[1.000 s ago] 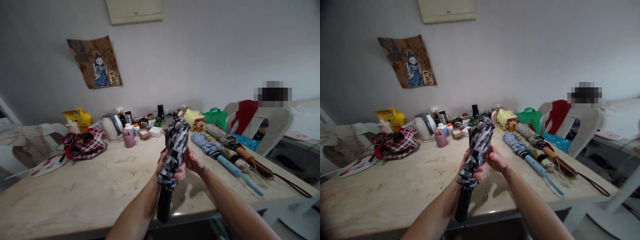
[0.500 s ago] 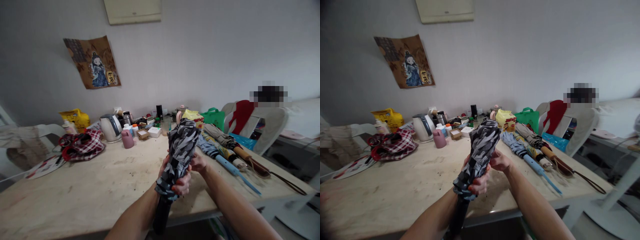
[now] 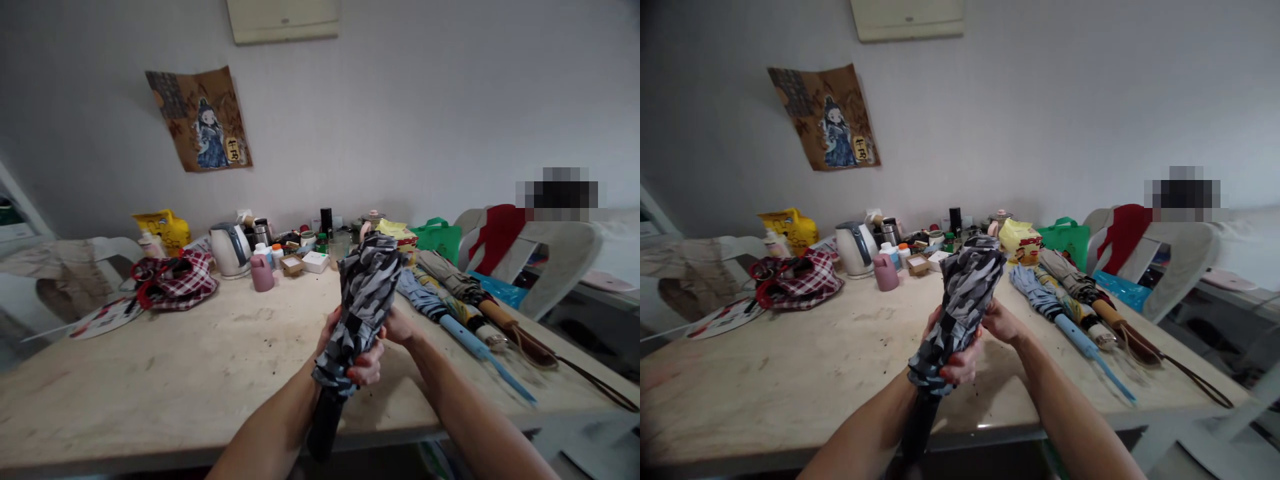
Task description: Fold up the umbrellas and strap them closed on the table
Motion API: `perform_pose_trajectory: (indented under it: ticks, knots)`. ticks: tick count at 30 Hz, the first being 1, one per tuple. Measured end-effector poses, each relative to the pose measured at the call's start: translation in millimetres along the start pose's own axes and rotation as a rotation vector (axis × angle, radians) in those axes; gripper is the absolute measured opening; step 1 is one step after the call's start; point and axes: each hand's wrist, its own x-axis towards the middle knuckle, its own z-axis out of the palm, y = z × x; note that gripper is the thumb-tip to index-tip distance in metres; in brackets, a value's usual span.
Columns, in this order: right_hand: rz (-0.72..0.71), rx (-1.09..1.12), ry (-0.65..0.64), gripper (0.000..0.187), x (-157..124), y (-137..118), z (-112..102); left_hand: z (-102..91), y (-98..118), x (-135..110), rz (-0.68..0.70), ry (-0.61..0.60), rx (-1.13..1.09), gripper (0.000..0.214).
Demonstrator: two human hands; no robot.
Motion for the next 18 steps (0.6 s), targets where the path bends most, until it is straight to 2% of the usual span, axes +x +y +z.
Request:
perform_pose_trajectory:
  ticks: [4,6,9,13,16,18]
  knots:
    - [-0.045,0.039,0.082,0.048,-2,-12,-7,-4.2,13,-1,0.074,-0.011,0.018,0.065]
    - [-0.100,0.081,0.179,0.046,0,-15,-4,-8.3,16,0,0.102,0.011,0.014,0.066]
    - [-0.149,0.263,0.315,0.045,4,-13,9,-13.0,16,3,0.114,0.088,0.040,0.067]
    - [-0.057,0.481,0.483,0.048,10,-8,22,-15.5,15,7,0.122,0.191,0.077,0.068]
    - [0.043,0.547,0.605,0.051,13,-6,24,-18.8,14,9,0.129,0.258,0.117,0.066]
    - [0.054,0.522,0.657,0.048,15,-5,25,-23.2,14,10,0.134,0.311,0.174,0.065]
